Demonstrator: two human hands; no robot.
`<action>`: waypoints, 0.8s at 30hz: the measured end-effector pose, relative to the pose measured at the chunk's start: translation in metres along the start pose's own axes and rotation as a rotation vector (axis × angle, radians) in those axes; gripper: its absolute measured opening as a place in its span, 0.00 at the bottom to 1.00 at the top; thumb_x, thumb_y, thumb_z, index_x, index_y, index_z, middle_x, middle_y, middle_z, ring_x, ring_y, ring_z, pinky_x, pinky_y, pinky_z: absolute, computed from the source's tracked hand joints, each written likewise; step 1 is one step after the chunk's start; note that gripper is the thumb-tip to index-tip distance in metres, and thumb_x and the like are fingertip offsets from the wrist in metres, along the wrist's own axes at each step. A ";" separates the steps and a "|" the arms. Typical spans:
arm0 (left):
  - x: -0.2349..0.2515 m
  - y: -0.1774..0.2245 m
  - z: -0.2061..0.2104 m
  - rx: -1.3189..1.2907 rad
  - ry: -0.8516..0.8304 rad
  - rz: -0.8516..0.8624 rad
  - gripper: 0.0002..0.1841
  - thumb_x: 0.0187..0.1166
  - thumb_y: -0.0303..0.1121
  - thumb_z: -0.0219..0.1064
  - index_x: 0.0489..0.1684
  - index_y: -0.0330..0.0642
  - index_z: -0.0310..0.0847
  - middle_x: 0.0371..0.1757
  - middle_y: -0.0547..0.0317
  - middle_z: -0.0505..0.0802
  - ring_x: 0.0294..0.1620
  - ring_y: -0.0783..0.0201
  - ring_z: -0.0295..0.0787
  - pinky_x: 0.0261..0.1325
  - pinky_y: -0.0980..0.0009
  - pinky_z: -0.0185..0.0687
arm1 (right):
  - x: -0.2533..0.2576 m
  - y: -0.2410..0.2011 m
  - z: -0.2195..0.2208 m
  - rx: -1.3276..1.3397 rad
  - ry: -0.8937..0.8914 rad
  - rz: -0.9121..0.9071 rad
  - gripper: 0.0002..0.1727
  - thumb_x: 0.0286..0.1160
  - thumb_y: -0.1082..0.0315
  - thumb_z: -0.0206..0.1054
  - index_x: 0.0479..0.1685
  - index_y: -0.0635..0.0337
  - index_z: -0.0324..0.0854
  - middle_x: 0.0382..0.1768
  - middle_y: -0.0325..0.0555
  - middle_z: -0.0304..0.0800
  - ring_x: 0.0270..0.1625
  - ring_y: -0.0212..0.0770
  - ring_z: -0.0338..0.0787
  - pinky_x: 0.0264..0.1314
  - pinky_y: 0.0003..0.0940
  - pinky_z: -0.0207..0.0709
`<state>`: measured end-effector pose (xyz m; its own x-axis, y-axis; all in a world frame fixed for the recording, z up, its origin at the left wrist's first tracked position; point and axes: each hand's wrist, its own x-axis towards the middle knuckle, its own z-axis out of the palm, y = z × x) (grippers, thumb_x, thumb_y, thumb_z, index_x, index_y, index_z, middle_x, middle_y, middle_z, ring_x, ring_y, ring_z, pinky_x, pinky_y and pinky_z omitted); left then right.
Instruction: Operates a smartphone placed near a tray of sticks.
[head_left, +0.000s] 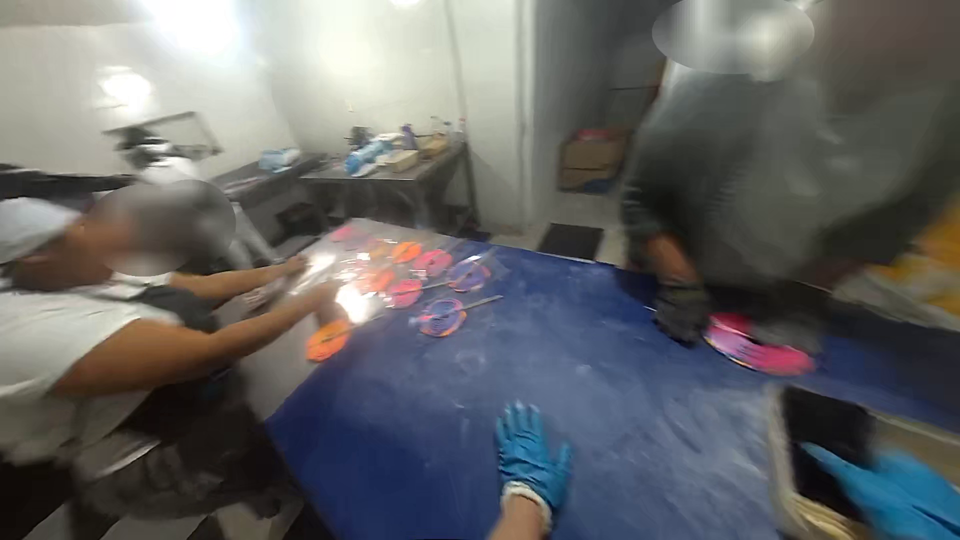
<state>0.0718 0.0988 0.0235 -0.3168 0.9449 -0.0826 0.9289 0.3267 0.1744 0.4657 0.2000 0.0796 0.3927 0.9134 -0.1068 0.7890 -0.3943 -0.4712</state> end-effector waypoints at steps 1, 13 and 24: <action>-0.001 0.001 -0.004 -0.002 -0.007 0.008 0.48 0.78 0.72 0.45 0.90 0.43 0.65 0.90 0.40 0.68 0.93 0.38 0.57 0.93 0.34 0.44 | -0.007 -0.007 -0.002 0.023 0.035 -0.013 0.47 0.58 0.32 0.75 0.74 0.59 0.80 0.68 0.64 0.87 0.73 0.64 0.84 0.77 0.70 0.70; -0.015 -0.001 0.013 0.142 0.164 -0.073 0.43 0.80 0.67 0.51 0.85 0.41 0.70 0.88 0.39 0.72 0.89 0.39 0.65 0.87 0.38 0.58 | -0.009 -0.025 -0.043 0.166 -0.105 0.184 0.36 0.75 0.50 0.73 0.83 0.49 0.71 0.63 0.57 0.90 0.65 0.61 0.90 0.67 0.67 0.79; -0.025 0.008 0.018 0.145 0.168 -0.144 0.44 0.81 0.68 0.48 0.85 0.40 0.70 0.87 0.38 0.73 0.89 0.39 0.65 0.88 0.39 0.57 | -0.004 0.008 -0.044 -0.192 0.025 -0.448 0.16 0.83 0.61 0.63 0.66 0.44 0.81 0.38 0.48 0.96 0.39 0.56 0.95 0.40 0.59 0.86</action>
<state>0.0909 0.0777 0.0097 -0.4639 0.8831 0.0694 0.8858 0.4631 0.0291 0.4912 0.1892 0.1153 0.0035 0.9958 0.0916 0.9550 0.0239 -0.2957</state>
